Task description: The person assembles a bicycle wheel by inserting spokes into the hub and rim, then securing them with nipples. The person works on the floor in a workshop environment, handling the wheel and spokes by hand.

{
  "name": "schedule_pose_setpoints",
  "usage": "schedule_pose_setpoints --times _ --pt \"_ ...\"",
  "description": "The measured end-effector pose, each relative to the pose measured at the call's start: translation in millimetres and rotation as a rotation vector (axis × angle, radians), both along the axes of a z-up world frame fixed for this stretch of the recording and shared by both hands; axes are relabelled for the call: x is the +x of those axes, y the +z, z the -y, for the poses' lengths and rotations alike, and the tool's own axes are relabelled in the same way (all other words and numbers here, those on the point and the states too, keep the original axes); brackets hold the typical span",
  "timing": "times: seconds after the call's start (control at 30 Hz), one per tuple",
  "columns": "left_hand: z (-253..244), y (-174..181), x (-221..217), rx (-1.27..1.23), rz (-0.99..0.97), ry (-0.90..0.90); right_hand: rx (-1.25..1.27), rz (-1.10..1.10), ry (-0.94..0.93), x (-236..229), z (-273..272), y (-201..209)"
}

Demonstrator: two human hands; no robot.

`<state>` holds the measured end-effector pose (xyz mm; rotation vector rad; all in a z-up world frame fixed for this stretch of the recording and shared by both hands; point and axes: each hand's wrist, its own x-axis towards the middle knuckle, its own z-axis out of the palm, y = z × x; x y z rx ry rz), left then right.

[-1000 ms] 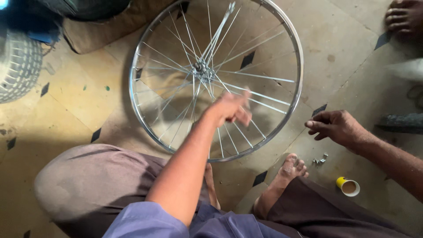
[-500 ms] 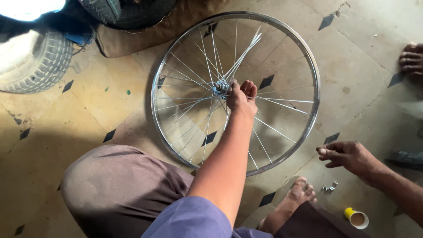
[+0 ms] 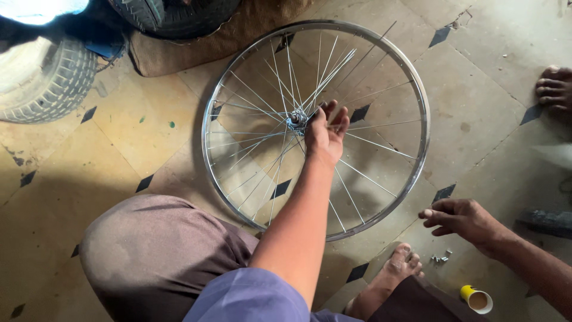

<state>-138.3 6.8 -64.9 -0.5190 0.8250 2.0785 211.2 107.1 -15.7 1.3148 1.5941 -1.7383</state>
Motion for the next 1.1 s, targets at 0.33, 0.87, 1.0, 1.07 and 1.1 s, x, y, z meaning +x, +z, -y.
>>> schedule_pose_setpoints --times 0.33,0.87,1.0,1.07,1.1 --pt "52.1 -13.1 33.7 -0.022 -0.148 -0.446 -0.121 -0.027 0.011 -24.7 24.4 7.5" --pt "58.6 54.4 22.2 0.109 -0.158 -0.556 -0.185 -0.227 -0.245 -27.4 28.3 19.1" --pt "44.3 42.5 30.4 -0.398 -0.43 -0.685 -0.029 -0.129 -0.311 -22.2 17.8 7.2" --pt "40.5 41.4 41.4 -0.592 -0.575 -0.66 0.022 -0.021 -0.314 -19.9 15.1 0.0" --pt "38.9 42.2 47.7 -0.707 -0.697 -0.583 0.007 -0.02 -0.3 -17.5 16.9 -3.2"
